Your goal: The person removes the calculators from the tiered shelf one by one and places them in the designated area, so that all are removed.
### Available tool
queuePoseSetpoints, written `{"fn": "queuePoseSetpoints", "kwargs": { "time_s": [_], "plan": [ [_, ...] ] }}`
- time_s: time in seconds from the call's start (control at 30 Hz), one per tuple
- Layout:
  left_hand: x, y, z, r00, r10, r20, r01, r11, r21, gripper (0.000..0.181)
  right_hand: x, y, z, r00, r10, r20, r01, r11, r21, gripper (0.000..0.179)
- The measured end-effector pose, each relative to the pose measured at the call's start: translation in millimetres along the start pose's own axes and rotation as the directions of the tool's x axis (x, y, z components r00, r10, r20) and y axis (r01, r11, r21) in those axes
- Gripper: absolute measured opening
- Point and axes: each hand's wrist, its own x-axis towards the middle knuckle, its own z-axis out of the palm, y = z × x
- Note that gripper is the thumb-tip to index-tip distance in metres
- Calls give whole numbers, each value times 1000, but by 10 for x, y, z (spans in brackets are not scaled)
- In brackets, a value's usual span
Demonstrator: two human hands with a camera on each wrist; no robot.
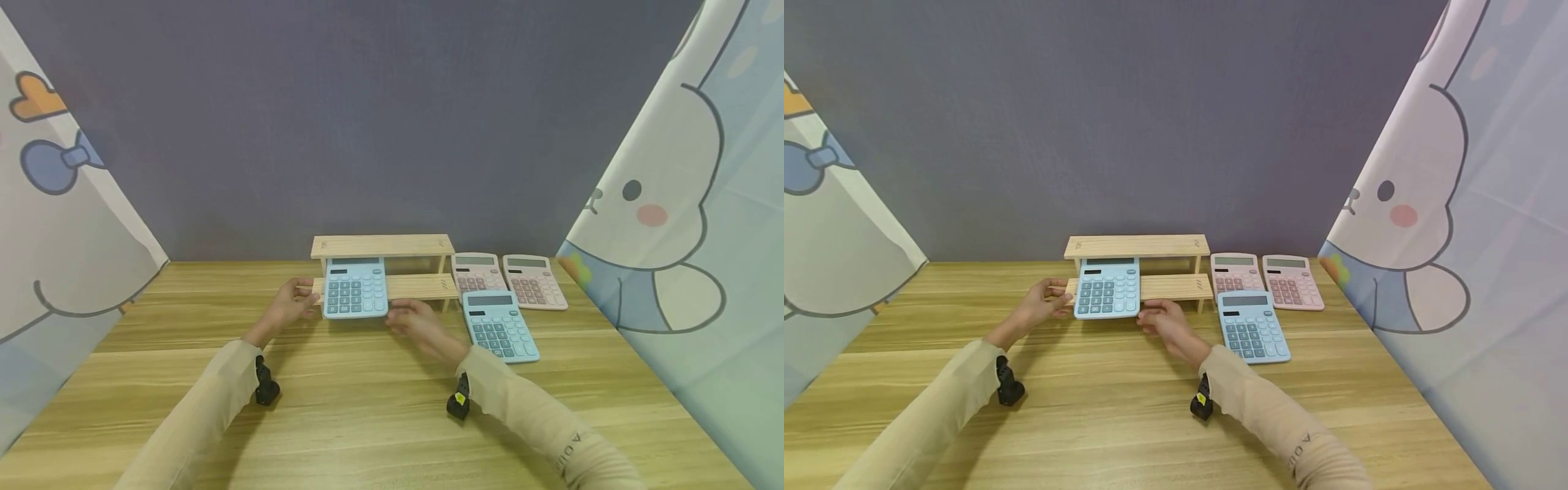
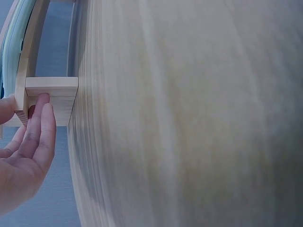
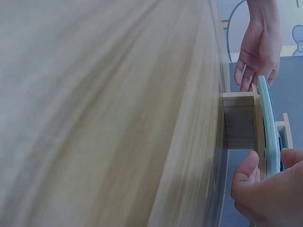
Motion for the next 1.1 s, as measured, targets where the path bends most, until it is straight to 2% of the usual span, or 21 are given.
{"fn": "queuePoseSetpoints", "kwargs": {
  "time_s": [0.5,1.1],
  "plan": [
    [0,2,3,1000,-10,-4,10,1000,-10,47,79,-24,72,1000,-7,-11,8,998,68,43],
    [15,-11,-4,1000,-9,-5,9,1000,-19,47,116,-25,156,997,43,-71,-30,985,167,41]
  ]
}}
